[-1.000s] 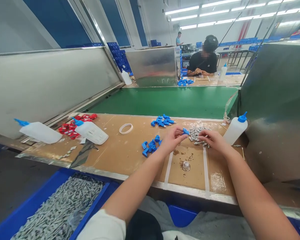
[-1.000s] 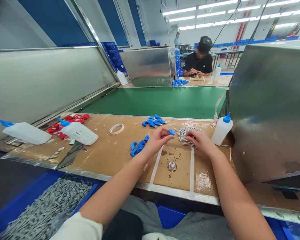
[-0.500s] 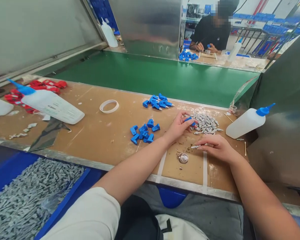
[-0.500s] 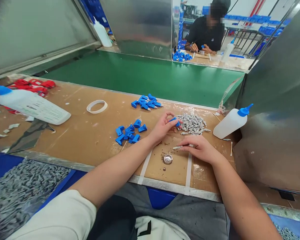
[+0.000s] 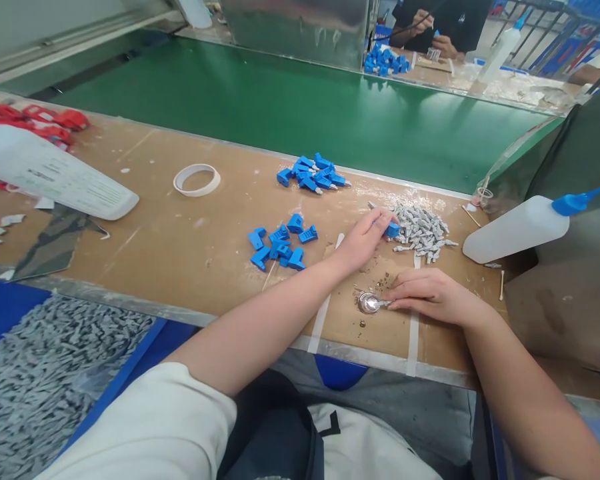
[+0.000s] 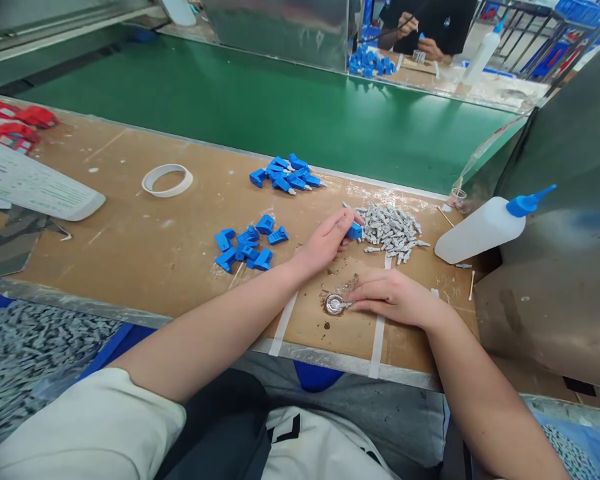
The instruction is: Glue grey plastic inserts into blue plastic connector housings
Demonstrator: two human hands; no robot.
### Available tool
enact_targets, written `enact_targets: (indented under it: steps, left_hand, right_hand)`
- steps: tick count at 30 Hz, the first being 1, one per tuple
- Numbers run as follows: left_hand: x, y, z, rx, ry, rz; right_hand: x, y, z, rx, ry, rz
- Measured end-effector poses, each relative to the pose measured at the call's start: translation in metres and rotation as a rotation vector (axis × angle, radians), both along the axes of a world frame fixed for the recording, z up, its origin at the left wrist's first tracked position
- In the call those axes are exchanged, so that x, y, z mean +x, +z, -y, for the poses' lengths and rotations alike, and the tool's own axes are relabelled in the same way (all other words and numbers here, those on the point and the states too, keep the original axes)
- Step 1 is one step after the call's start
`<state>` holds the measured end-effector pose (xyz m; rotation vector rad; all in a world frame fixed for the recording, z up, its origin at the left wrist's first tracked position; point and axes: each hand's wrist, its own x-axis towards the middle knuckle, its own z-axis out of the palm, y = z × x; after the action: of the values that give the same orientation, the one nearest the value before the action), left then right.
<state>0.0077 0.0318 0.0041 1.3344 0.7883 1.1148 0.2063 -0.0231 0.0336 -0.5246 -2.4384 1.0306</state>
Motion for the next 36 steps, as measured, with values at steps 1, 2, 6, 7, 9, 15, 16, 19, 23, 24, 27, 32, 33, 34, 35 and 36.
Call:
enact_targets:
  steps: [1, 2, 6, 7, 9, 15, 16, 19, 23, 24, 27, 32, 33, 34, 35, 36]
  left_hand:
    - [0.0, 0.001, 0.0, 0.004, -0.005, -0.008]
    - [0.0, 0.001, 0.0, 0.002, -0.01, -0.018]
    - [0.0, 0.0, 0.001, -0.048, -0.018, -0.067]
    - [0.0, 0.0, 0.001, -0.057, -0.02, -0.085]
    - [0.0, 0.0, 0.002, -0.058, -0.011, -0.135]
    - [0.0, -0.002, 0.002, -0.001, -0.001, -0.32]
    - [0.0, -0.002, 0.002, 0.011, -0.004, -0.345]
    - [0.0, -0.002, 0.003, 0.042, -0.004, -0.414]
    - [0.001, 0.003, 0.006, 0.064, 0.001, -0.494]
    - [0.001, 0.005, 0.007, 0.078, 0.007, -0.519]
    - [0.002, 0.007, 0.007, 0.124, 0.054, -0.59]
    - [0.003, 0.009, 0.006, 0.155, 0.124, -0.653]
    - [0.003, 0.009, 0.007, 0.157, 0.127, -0.671]
    - [0.003, 0.009, 0.007, 0.157, 0.129, -0.691]
    - [0.004, 0.009, 0.007, 0.156, 0.129, -0.708]
    - [0.005, 0.008, 0.008, 0.158, 0.129, -0.719]
  right_hand:
    - [0.0, 0.0, 0.0, -0.007, 0.002, 0.002]
    - [-0.001, -0.001, 0.001, -0.017, -0.003, -0.001]
    - [-0.002, -0.005, 0.002, -0.068, -0.229, -0.093]
    - [-0.002, -0.005, 0.002, -0.085, -0.346, -0.144]
    - [-0.003, -0.006, 0.001, -0.121, -0.594, -0.255]
    - [-0.007, -0.008, -0.004, -0.165, -0.921, -0.414]
    - [-0.008, -0.008, -0.005, -0.171, -0.929, -0.411]
    - [-0.007, -0.01, -0.006, -0.174, -0.942, -0.382]
    - [-0.006, -0.016, -0.008, -0.082, -0.921, -0.292]
    - [-0.006, -0.017, -0.009, -0.03, -0.905, -0.252]
    - [-0.005, -0.023, -0.013, 0.216, -0.847, -0.095]
    - [-0.001, -0.026, -0.018, 0.582, -0.717, 0.189]
    - [0.0, -0.026, -0.017, 0.62, -0.705, 0.231]
    - [0.0, -0.027, -0.017, 0.645, -0.701, 0.261]
    - [0.0, -0.028, -0.016, 0.658, -0.7, 0.276]
    - [-0.001, -0.03, -0.016, 0.663, -0.702, 0.279]
